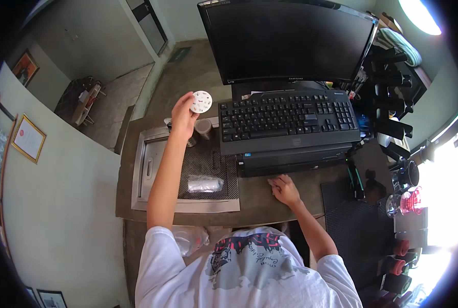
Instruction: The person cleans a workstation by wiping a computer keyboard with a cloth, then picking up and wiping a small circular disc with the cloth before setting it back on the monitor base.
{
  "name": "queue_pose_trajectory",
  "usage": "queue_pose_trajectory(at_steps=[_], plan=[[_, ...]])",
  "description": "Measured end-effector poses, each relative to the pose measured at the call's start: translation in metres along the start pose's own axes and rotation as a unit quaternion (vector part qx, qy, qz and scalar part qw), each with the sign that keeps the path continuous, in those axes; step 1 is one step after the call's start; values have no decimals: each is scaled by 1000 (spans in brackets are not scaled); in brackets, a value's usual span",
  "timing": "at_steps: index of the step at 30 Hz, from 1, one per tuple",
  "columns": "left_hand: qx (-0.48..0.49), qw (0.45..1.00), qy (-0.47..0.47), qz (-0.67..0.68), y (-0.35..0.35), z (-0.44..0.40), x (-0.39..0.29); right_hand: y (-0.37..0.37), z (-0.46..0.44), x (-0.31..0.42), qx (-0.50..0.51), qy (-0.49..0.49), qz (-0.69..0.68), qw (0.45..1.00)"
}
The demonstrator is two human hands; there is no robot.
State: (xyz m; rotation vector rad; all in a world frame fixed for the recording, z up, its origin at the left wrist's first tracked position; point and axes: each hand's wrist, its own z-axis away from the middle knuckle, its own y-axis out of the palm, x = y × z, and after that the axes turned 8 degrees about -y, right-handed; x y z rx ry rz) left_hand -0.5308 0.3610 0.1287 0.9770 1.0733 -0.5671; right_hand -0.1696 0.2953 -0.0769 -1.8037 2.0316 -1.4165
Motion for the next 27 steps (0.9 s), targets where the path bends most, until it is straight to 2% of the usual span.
queue_pose_trajectory(at_steps=[2,8,14,19,22,23,26,27], plan=[[3,999,-25,-25,1,-25,4,-1,-3,9,-1,15,76,997],[-11,994,-82,-75,18,-97,33,8,6,-5,2,33,90,995],[52,996,-59,-52,39,-144,57,10,2,0,-8,50,91,995],[105,988,-83,-81,58,-168,69,12,3,-1,-22,62,105,992],[122,983,-11,-140,72,-160,69,11,2,1,-23,57,110,992],[121,983,-14,-138,70,-163,73,11,3,2,-19,58,110,992],[86,923,59,-370,72,-179,71,10,0,0,-21,53,112,992],[86,923,60,-369,75,-172,66,10,0,0,-21,53,112,992]])
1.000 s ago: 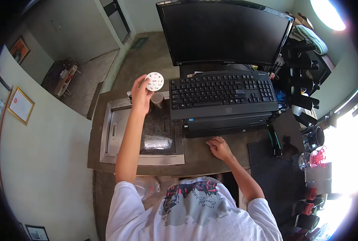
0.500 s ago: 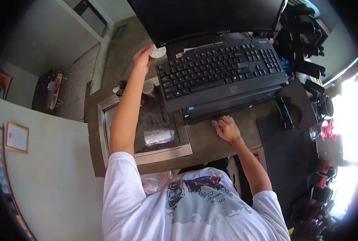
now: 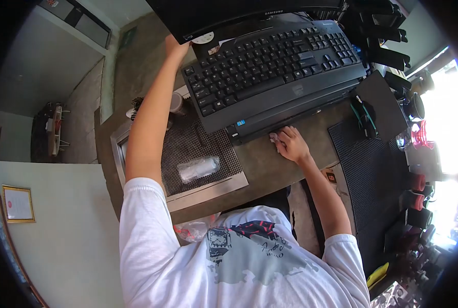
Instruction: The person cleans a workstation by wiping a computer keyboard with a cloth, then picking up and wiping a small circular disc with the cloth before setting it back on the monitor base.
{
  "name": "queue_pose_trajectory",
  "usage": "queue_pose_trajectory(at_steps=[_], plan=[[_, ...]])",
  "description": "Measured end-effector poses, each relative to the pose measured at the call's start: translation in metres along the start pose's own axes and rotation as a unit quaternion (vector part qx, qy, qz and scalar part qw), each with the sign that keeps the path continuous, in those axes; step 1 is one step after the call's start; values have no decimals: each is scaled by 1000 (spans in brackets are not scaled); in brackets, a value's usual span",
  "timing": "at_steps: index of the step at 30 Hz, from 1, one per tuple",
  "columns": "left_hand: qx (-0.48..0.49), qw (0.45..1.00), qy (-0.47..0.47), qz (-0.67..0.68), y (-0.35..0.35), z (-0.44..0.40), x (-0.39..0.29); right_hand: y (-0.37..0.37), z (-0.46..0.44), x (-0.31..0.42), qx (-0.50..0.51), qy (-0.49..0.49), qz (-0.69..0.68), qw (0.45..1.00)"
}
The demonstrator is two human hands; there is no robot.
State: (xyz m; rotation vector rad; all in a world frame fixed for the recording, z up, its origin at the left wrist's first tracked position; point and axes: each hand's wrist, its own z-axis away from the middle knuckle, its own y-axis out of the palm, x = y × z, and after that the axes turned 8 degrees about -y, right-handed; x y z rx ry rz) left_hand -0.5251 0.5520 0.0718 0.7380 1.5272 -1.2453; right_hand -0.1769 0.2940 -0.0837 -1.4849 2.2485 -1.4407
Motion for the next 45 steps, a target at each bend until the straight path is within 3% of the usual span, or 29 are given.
queue_pose_trajectory(at_steps=[3,4,7,11,15,20,23,32,34,38,41,43,45], plan=[[-36,987,114,-106,3,21,-17,1,1,-2,-4,1,-4,1000],[-36,987,114,-105,2,28,-18,1,3,-2,-4,1,-2,1000],[53,987,147,-33,1,38,-18,2,5,-3,9,3,6,1000],[96,970,209,-81,2,25,-2,1,2,-3,19,2,-2,1000],[19,960,254,-120,4,42,-13,-1,-1,1,0,-7,4,1000],[43,958,236,-159,1,44,-14,1,0,1,0,-15,4,1000],[17,936,241,-256,2,41,-10,2,1,-1,6,-4,12,1000],[-12,947,248,-202,6,28,10,-4,-4,3,1,-15,11,1000],[-80,953,257,-140,4,33,18,-2,-1,1,-5,-19,15,1000],[-94,964,246,-24,-28,77,31,-9,-4,8,-8,-27,25,999],[-127,972,192,-39,-61,137,59,-19,-8,18,-16,-46,21,999],[-94,986,132,-40,-80,194,73,-28,-8,21,-43,-62,30,997],[-114,967,194,-122,-91,245,87,-27,-6,26,-68,-67,22,995]])
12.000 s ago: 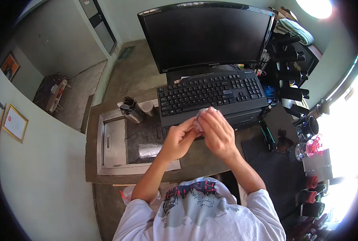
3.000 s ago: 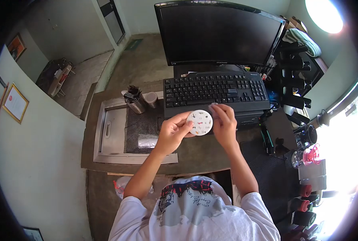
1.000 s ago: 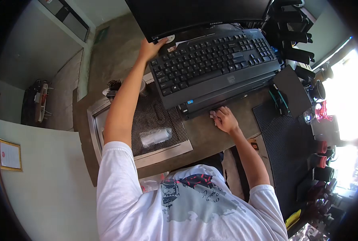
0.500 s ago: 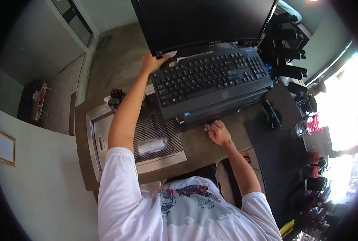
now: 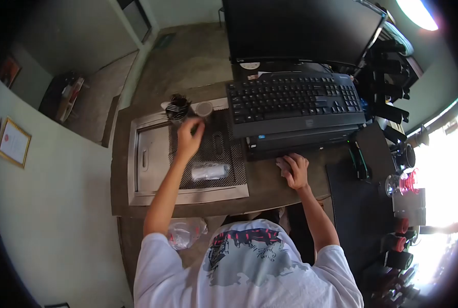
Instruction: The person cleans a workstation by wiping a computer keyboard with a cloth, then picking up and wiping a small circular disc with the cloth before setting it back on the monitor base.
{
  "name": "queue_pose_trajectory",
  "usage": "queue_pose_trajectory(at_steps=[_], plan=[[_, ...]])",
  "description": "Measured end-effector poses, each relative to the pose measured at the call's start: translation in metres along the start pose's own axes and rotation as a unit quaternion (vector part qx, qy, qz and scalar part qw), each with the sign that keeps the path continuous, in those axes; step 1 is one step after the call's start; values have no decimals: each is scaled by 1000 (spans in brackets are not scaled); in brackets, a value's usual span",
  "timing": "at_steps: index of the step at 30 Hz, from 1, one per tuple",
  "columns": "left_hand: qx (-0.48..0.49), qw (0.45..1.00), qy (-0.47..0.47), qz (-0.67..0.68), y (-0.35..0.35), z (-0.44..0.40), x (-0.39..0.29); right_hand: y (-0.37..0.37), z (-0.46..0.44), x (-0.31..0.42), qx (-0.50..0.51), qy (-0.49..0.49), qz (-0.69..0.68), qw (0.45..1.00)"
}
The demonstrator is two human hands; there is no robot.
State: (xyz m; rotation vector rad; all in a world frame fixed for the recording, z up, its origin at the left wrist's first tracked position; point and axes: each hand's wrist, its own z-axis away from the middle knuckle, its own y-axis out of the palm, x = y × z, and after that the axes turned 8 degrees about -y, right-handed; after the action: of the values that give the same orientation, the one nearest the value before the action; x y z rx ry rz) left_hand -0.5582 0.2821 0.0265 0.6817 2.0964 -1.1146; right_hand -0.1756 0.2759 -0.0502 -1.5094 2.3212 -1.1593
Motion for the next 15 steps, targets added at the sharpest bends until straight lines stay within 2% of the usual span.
queue_pose_trajectory(at_steps=[2,3,6,7,9,11,13,15], plan=[[47,998,38,-6,-16,35,-5,-2,-1,3,-55,6,10,998],[41,999,33,-9,-20,45,-6,-7,-11,8,-52,1,4,999],[94,990,-1,-103,-25,76,-6,-33,-52,31,-70,-102,-84,989],[86,991,-4,-105,-26,84,-6,-46,-73,40,-68,-109,-88,988],[105,983,25,-148,-27,99,-4,-81,-117,67,-41,-183,-212,959],[120,977,41,-170,-25,109,-4,-123,-161,98,-16,-246,-266,932],[168,968,19,-187,-21,115,-5,-162,-193,123,31,-314,-295,902],[196,961,9,-195,-16,119,-2,-189,-212,148,16,-399,-272,876]])
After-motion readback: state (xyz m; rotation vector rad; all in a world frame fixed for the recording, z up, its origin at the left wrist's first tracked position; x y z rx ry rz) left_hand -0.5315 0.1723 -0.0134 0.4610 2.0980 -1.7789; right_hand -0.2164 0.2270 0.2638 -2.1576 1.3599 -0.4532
